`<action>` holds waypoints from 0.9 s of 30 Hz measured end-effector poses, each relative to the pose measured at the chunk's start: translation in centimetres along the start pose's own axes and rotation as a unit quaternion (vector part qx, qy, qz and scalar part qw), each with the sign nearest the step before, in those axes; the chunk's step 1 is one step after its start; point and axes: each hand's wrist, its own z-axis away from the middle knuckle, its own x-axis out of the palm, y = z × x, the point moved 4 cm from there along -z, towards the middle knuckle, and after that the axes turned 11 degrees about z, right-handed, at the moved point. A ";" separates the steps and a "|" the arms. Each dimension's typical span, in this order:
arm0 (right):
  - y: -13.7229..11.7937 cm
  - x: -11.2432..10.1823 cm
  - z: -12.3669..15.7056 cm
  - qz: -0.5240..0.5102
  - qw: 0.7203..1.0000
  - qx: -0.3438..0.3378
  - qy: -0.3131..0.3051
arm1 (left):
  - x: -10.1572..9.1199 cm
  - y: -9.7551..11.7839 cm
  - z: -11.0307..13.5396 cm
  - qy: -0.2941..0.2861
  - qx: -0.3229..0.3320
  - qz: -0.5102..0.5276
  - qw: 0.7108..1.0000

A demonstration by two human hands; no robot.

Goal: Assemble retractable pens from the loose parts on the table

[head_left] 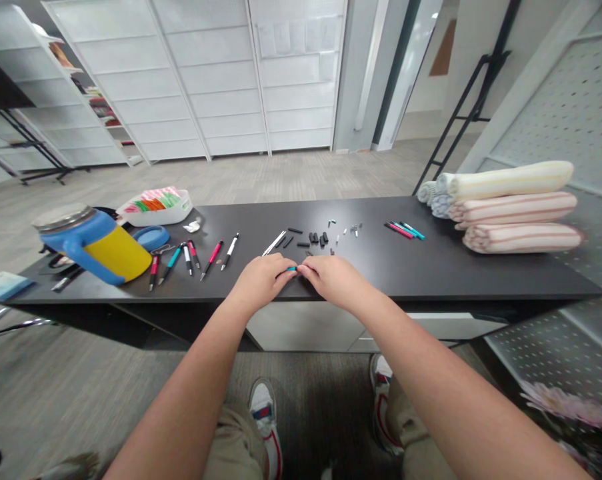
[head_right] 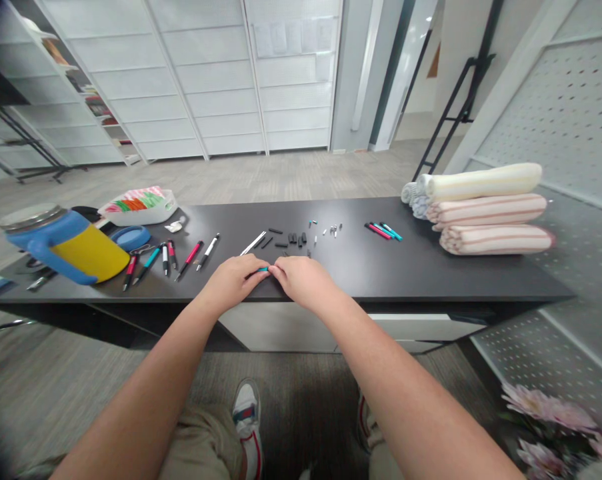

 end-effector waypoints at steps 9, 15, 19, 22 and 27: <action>0.1 0.0 0.2 -0.016 1.000 0.004 0.016 | -0.1 0.2 -0.1 0.011 -0.013 0.004 1.000; 0.2 0.2 -0.1 -0.012 1.000 -0.011 0.020 | 0.0 0.1 -0.1 0.015 -0.012 -0.012 1.000; 0.3 0.4 -0.1 -0.007 1.000 -0.014 0.020 | 0.0 0.0 -0.1 0.018 -0.006 -0.009 1.000; 0.2 0.4 -0.1 -0.002 1.000 -0.020 0.023 | 0.1 -0.2 0.0 0.023 0.010 0.003 1.000; 0.3 0.3 -0.1 -0.011 1.000 -0.019 0.019 | 0.0 -0.5 0.1 0.041 0.039 0.031 0.998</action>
